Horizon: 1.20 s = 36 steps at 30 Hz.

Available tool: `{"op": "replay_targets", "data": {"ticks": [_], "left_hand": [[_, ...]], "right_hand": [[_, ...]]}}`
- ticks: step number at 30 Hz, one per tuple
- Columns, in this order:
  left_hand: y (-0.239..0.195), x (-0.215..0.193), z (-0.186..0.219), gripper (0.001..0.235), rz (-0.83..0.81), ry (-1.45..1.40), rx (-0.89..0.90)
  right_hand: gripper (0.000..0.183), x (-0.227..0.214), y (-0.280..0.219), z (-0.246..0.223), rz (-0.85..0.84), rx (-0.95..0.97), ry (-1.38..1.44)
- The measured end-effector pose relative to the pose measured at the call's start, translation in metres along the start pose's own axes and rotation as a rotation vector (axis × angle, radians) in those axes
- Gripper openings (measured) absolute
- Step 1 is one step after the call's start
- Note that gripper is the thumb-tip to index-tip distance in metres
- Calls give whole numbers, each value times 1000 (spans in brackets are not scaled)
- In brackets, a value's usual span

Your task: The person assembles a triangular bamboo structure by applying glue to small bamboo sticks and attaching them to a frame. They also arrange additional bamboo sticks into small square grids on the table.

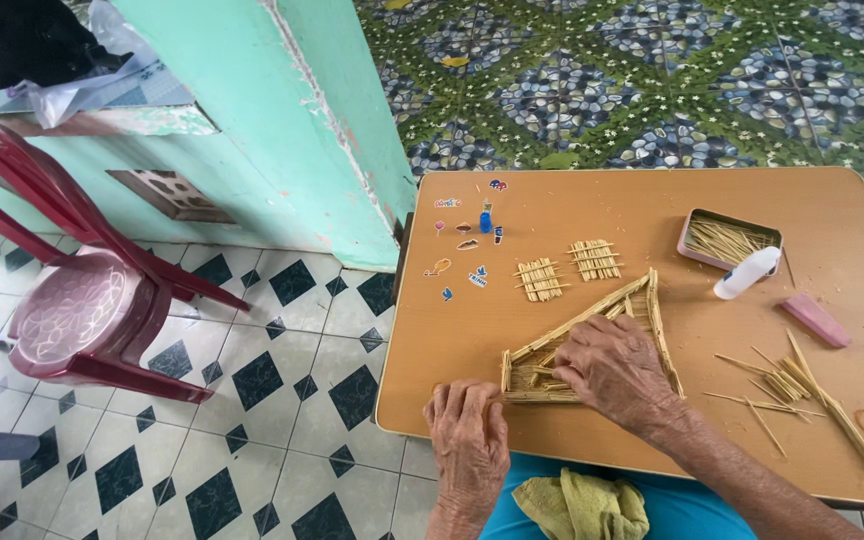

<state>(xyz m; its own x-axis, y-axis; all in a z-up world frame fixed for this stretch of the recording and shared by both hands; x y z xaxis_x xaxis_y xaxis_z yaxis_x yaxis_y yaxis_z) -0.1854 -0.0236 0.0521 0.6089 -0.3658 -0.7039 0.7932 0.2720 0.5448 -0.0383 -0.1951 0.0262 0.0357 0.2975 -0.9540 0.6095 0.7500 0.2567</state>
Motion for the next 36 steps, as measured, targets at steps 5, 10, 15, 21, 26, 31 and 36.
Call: {"op": "replay_targets", "data": {"ticks": [5, 10, 15, 21, 26, 31, 36], "left_hand": [[-4, 10, -11, 18, -46, -1, -32], [-1, 10, -13, 16, -29, -2, -30], [-5, 7, -16, 15, -55, 1, -40], [-5, 5, -16, 12, -31, -5, -41], [6, 2, -3, 11, -6, -20, -22], [18, 11, 13, 15, 5, -71, 12], [47, 12, 40, 25, -184, -691, -416]], "right_hand": [[13, 4, 5, 5, -71, -16, 28], [17, 12, 4, 7, -90, -35, 65], [13, 12, 6, 8, -102, 12, 173], [21, 11, 3, 27, -48, 140, 313], [13, -28, 4, 30, 3, 233, 619], [11, -47, 6, 22, 27, 338, 873], [6, -18, 5, 22, 20, 457, 1565]]}}
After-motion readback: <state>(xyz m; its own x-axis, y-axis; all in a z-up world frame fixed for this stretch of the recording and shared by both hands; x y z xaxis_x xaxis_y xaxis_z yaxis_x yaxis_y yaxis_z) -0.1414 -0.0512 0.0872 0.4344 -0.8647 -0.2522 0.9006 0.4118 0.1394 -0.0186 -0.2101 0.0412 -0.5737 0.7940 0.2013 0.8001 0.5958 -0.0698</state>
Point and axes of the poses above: each hand's wrist, its own y-axis towards the middle knuckle, its own x-axis out of the palm, z = x × y, the point moved 3 cm from there along y, towards the middle knuckle, and after that the axes turned 8 degrees about y, right-handed, at the moved point
